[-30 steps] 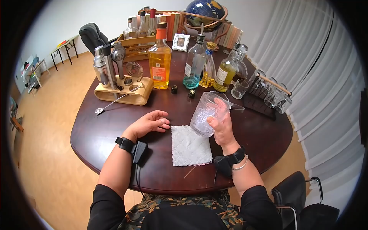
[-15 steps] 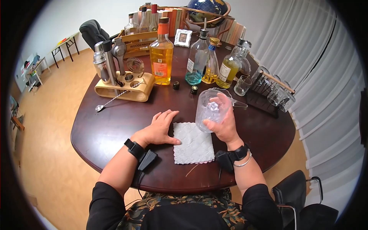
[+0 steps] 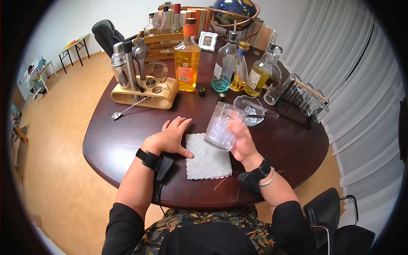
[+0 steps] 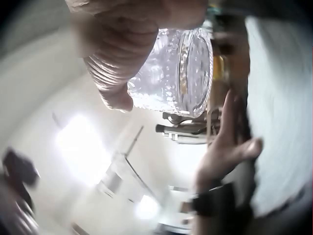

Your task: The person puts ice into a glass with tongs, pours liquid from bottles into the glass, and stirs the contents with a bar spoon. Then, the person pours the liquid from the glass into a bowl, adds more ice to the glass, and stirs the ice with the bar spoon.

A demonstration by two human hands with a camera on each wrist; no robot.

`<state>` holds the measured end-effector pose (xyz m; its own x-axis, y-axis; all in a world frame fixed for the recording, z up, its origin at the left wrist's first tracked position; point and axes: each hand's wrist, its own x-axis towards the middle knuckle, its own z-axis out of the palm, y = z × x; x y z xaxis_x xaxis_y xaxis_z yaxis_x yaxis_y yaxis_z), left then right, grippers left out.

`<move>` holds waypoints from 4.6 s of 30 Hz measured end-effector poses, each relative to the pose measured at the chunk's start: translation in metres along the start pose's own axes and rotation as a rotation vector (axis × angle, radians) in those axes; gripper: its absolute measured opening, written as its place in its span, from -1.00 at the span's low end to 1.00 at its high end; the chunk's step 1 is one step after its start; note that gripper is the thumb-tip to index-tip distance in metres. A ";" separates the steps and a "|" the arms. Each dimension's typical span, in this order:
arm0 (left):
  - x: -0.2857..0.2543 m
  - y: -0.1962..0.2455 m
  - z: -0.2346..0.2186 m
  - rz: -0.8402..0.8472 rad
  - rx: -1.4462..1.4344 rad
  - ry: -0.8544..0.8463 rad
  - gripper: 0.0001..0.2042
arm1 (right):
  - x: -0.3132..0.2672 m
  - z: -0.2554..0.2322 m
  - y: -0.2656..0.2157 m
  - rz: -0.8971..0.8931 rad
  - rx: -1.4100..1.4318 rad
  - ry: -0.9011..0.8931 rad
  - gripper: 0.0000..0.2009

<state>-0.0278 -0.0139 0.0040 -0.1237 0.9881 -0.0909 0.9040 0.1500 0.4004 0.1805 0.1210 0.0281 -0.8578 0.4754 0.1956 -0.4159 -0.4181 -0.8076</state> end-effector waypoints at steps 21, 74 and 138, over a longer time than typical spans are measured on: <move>0.003 -0.027 -0.004 0.044 -0.134 0.183 -0.39 | 0.007 -0.010 0.011 -0.251 -0.526 0.127 -0.18; 0.014 -0.020 -0.009 -0.016 -0.457 0.368 -0.56 | 0.002 -0.010 -0.005 -0.596 -1.381 -0.061 -0.04; 0.008 -0.016 -0.015 0.011 -0.378 0.280 -0.54 | 0.003 0.007 0.009 -0.277 -0.587 -0.063 -0.05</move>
<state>-0.0492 -0.0082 0.0101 -0.2670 0.9529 0.1438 0.7000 0.0893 0.7085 0.1718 0.1136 0.0252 -0.7661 0.4510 0.4579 -0.4053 0.2140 -0.8888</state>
